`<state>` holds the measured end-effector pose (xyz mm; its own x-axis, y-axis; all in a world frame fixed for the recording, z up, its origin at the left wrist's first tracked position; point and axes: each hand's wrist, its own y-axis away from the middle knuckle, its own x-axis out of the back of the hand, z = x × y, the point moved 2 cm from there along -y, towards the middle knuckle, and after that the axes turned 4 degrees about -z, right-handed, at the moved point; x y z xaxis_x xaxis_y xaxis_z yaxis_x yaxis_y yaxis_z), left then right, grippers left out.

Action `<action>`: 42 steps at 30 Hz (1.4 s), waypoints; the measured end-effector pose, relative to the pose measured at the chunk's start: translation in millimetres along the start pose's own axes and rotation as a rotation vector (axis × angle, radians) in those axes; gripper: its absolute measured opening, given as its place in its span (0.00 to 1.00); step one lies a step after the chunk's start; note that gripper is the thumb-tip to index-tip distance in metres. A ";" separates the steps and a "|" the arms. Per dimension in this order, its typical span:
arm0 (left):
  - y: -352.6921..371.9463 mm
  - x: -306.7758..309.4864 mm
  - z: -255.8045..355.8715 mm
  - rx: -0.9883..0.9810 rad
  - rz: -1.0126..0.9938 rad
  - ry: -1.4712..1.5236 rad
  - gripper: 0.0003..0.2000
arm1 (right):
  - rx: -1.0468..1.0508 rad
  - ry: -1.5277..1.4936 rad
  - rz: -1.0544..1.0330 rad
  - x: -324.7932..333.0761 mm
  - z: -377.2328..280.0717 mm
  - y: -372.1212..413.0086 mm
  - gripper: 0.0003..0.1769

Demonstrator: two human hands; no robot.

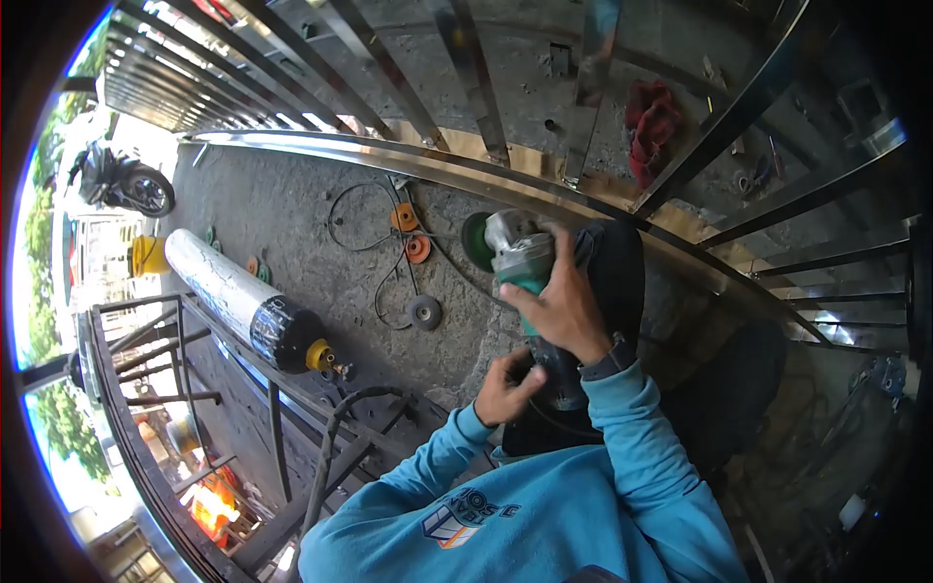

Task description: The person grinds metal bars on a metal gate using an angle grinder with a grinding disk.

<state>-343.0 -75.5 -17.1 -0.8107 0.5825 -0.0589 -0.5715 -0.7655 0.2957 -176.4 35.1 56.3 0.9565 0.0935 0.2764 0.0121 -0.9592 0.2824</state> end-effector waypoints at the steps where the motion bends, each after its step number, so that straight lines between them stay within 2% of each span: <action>1: 8.1 6.5 -20.9 0.107 0.017 0.093 0.32 | -0.011 -0.013 0.009 -3.8 -1.6 2.0 0.51; 2: 6.9 11.1 -19.1 0.216 0.035 0.183 0.32 | -0.038 -0.024 -0.022 -8.6 -1.6 3.4 0.51; 3: 4.4 10.6 -15.7 0.231 0.023 0.177 0.32 | -0.065 -0.034 -0.052 -13.7 0.0 4.4 0.51; 4: 2.3 9.3 -11.3 0.214 0.111 0.230 0.34 | 0.036 0.000 -0.024 -18.9 2.6 4.8 0.50; 5: -1.2 9.8 -4.4 0.196 0.203 0.284 0.38 | 0.023 -0.010 -0.018 -22.0 4.7 4.3 0.50; 6: -0.6 23.0 -12.5 0.417 0.120 0.209 0.46 | 0.027 0.000 -0.036 -24.6 5.1 2.3 0.51; 7: -5.6 21.1 -11.8 0.429 0.114 0.204 0.46 | 0.032 0.011 -0.056 -26.9 6.5 0.3 0.51; 9: -25.4 14.0 7.0 0.380 0.291 0.777 0.48 | 0.024 0.060 -0.057 -30.6 10.6 -5.6 0.53; 10: -30.3 19.5 10.9 0.361 0.199 0.835 0.46 | 0.027 0.104 -0.071 -31.3 10.1 -9.5 0.53; 11: -36.8 21.6 14.8 0.370 0.201 0.833 0.46 | 0.028 0.148 -0.086 -32.3 9.6 -12.8 0.53; 13: -52.3 22.0 22.2 0.387 0.350 1.095 0.43 | 0.015 0.196 -0.097 -35.4 9.8 -19.3 0.53; 16: -74.0 22.8 31.7 0.421 0.471 1.022 0.48 | -0.055 0.295 -0.148 -35.5 -1.4 -30.7 0.53; 18: -80.8 27.2 24.9 0.398 0.476 1.038 0.46 | -0.114 0.340 -0.188 -35.1 -8.2 -38.8 0.54; 20: -94.2 29.1 27.4 0.376 0.473 1.055 0.44 | -0.102 0.398 -0.140 -34.7 -12.3 -44.5 0.53; 22: -111.7 27.6 42.1 0.462 0.726 1.220 0.45 | -0.124 0.460 -0.133 -33.3 -22.4 -50.1 0.52; 24: -114.3 28.3 37.0 0.455 0.701 1.225 0.44 | -0.142 0.524 -0.123 -34.9 -25.5 -55.8 0.52; 26: -122.7 28.8 32.2 0.435 0.654 1.230 0.44 | -0.081 0.671 -0.021 -35.8 -26.7 -60.1 0.51; 32: -136.6 32.5 21.3 0.375 0.502 1.231 0.42 | -0.008 0.688 -0.020 -27.1 -31.9 -73.4 0.47; 42: -155.2 26.8 5.5 0.243 0.285 1.249 0.39 | -0.023 0.711 0.046 -15.3 -23.3 -96.6 0.44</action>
<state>-275.4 60.4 -59.3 -0.5437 -0.3382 -0.7681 -0.4297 -0.6740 0.6009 -198.9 132.5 46.2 0.5338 0.2120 0.8186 -0.0370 -0.9613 0.2731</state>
